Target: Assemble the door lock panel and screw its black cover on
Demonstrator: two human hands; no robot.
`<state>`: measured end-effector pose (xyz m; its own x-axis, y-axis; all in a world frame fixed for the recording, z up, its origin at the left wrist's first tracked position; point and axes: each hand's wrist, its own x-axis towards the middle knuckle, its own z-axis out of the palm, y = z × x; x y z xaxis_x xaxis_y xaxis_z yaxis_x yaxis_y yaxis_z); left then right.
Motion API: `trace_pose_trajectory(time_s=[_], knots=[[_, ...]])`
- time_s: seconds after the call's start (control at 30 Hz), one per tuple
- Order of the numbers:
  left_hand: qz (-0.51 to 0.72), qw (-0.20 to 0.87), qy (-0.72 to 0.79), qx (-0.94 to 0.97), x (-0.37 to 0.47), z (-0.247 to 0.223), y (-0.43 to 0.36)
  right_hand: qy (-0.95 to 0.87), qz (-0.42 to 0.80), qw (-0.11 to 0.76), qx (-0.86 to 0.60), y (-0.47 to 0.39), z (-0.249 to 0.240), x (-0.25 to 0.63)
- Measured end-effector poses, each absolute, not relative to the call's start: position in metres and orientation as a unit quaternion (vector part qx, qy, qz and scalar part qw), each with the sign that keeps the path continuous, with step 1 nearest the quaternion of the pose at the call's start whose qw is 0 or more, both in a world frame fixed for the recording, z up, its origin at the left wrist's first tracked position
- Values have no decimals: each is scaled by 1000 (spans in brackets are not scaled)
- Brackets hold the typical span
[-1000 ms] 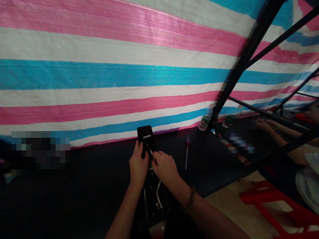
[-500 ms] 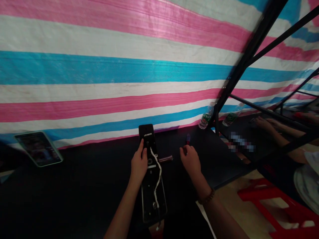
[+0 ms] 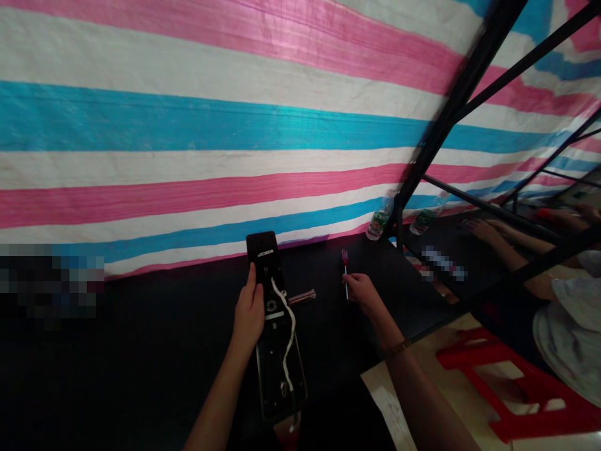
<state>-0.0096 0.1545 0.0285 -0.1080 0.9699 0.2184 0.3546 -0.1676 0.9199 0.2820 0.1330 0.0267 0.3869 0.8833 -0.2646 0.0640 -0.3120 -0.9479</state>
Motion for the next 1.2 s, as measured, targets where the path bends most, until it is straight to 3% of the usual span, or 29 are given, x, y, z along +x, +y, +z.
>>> trace_pose_trajectory(time_s=[0.17,0.37,0.6,0.73,0.8,1.0,1.2], knots=[[465,410,594,512,-9,27,143,-307,473,577,-591,126,41,272],[456,429,613,482,-10,19,112,-289,488,644,-513,119,62,258],[431,350,646,524,-8,34,100,-275,509,695,-427,105,97,219],[492,206,639,554,-5,63,83,-265,530,699,-399,92,116,199],[520,193,616,560,0,86,68,-269,531,699,-396,85,124,191],[492,509,450,544,21,136,31,-295,491,714,-402,73,134,175],[515,594,467,405,24,124,31,-311,464,719,-413,64,127,167]])
